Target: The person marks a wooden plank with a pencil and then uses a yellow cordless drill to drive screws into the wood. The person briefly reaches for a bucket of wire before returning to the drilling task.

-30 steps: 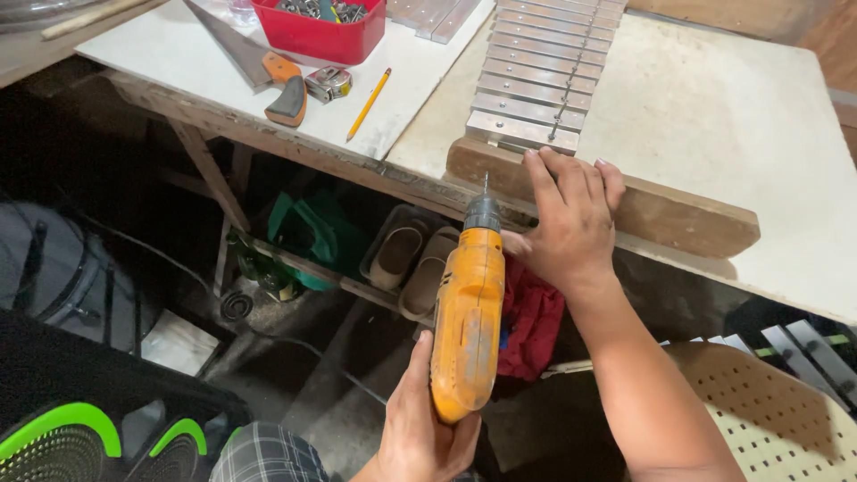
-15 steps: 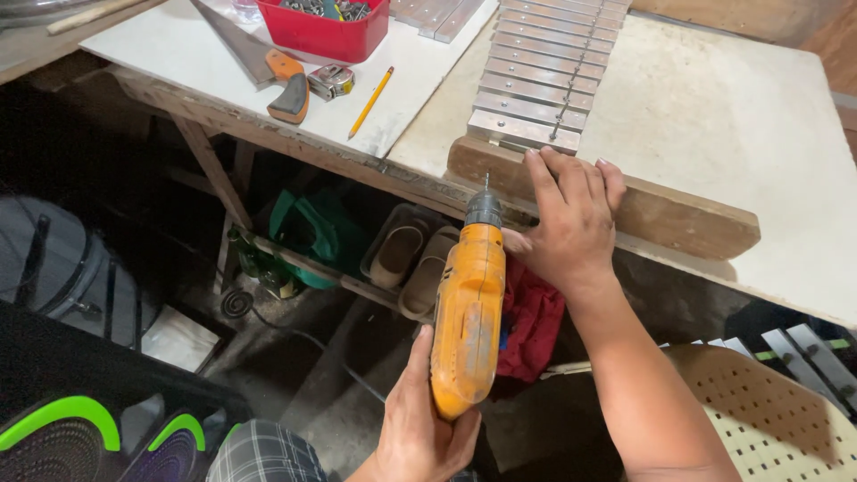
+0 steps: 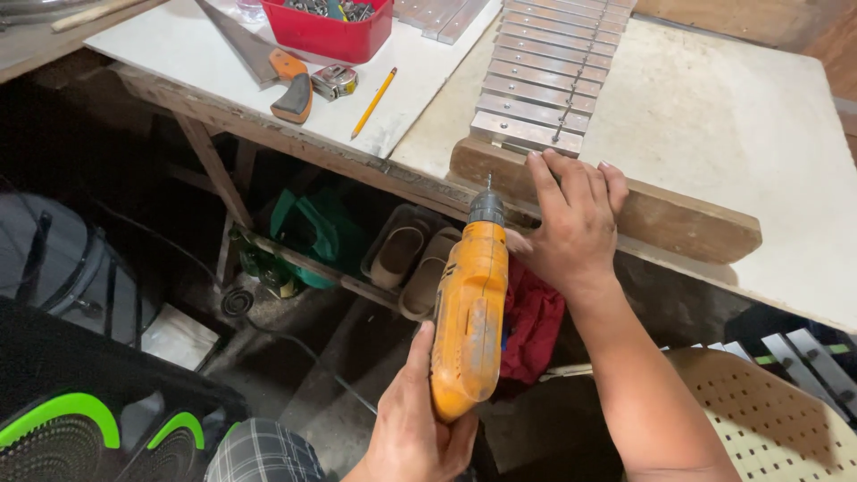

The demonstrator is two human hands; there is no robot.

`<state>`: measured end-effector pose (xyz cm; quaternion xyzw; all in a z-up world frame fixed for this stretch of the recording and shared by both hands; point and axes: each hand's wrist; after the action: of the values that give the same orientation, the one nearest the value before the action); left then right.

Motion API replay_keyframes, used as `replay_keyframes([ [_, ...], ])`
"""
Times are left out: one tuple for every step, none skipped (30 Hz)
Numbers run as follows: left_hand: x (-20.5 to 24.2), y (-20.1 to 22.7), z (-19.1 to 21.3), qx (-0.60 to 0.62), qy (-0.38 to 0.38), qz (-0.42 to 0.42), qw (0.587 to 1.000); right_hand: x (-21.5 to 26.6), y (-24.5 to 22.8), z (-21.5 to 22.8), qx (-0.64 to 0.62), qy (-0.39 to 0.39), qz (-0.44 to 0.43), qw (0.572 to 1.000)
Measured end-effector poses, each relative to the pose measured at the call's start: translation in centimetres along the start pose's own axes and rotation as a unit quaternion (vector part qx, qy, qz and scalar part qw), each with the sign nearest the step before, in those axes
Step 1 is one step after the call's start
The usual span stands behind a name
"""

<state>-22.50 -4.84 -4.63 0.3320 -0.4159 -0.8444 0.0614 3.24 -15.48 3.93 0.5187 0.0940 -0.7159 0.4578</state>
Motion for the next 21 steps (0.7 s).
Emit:
replay_keyframes([
  [0.0, 0.1, 0.0, -0.001, 0.001, 0.006, 1.0, 0.0, 0.0, 0.0, 0.002, 0.001, -0.001, 1.0],
  [0.0, 0.2, 0.0, -0.001, 0.002, 0.012, 1.0, -0.1, 0.0, 0.0, 0.003, 0.001, -0.002, 1.0],
  [-0.1, 0.4, 0.1, -0.001, 0.002, 0.011, 1.0, 0.0, 0.0, 0.0, 0.003, 0.002, -0.001, 1.0],
  [-0.1, 0.6, 0.3, 0.004, -0.007, 0.026, 1.0, 0.1, 0.1, 0.0, 0.001, -0.001, 0.0, 1.0],
  [-0.2, 0.8, 0.4, 0.01, -0.017, 0.041, 0.999, 0.1, 0.1, -0.1, -0.002, -0.004, 0.001, 1.0],
  [-0.3, 1.0, 0.5, 0.01, -0.017, 0.041, 0.999, 0.1, 0.1, -0.1, -0.002, -0.004, 0.001, 1.0],
  [-0.3, 1.1, 0.6, 0.012, -0.024, 0.046, 0.999, 0.1, 0.1, 0.0, 0.006, -0.001, 0.003, 1.0],
  [-0.4, 1.3, 0.7, 0.013, -0.031, 0.051, 0.998, 0.0, 0.0, -0.1, 0.014, 0.003, 0.004, 1.0],
  [-0.4, 1.3, 0.8, 0.012, -0.031, 0.052, 0.998, 0.0, 0.0, -0.1, 0.012, 0.003, 0.004, 1.0],
  [-0.5, 1.4, 0.8, 0.016, -0.032, 0.055, 0.998, 0.0, 0.0, -0.1, 0.014, 0.003, 0.004, 1.0],
  [-0.5, 1.5, 0.9, 0.019, -0.033, 0.059, 0.998, 0.0, 0.1, -0.1, 0.016, 0.004, 0.004, 1.0],
  [-0.5, 1.6, 0.9, 0.019, -0.033, 0.059, 0.998, 0.0, 0.0, -0.1, 0.016, 0.004, 0.004, 1.0],
  [-0.5, 1.7, 0.9, 0.019, -0.035, 0.074, 0.996, 0.0, 0.0, -0.1, 0.017, 0.003, 0.002, 1.0],
  [-0.5, 1.8, 0.8, 0.018, -0.037, 0.09, 0.995, 0.0, 0.0, -0.1, 0.018, 0.002, 0.0, 1.0],
  [-0.5, 1.8, 0.8, 0.018, -0.036, 0.09, 0.995, 0.1, 0.1, -0.2, 0.018, 0.002, 0.0, 1.0],
  [-0.5, 1.8, 0.9, 0.017, -0.037, 0.088, 0.995, 0.1, 0.1, -0.2, 0.014, -0.003, 0.0, 1.0],
  [-0.5, 1.8, 0.9, 0.016, -0.037, 0.085, 0.996, 0.2, 0.2, -0.2, 0.011, -0.008, 0.0, 1.0],
  [-0.4, 1.8, 0.8, 0.016, -0.037, 0.086, 0.995, 0.2, 0.1, -0.2, 0.01, -0.009, 0.0, 1.0],
  [-0.3, 1.7, 0.8, 0.02, -0.045, 0.105, 0.993, 0.2, 0.1, -0.2, 0.01, -0.008, 0.0, 1.0],
  [-0.3, 1.6, 0.7, 0.023, -0.054, 0.123, 0.991, 0.2, 0.1, -0.2, 0.01, -0.008, 0.0, 1.0],
  [-0.3, 1.5, 0.7, 0.024, -0.054, 0.123, 0.991, 0.1, 0.1, -0.1, 0.01, -0.008, 0.0, 1.0],
])
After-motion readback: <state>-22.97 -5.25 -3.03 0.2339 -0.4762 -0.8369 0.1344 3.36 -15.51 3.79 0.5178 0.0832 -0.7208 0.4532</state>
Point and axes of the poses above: each hand's wrist, its own x-axis away from the middle knuckle, its own z-axis out of the back of the hand, y = z × x, and after that the axes turned 7 degrees about z, right-handed
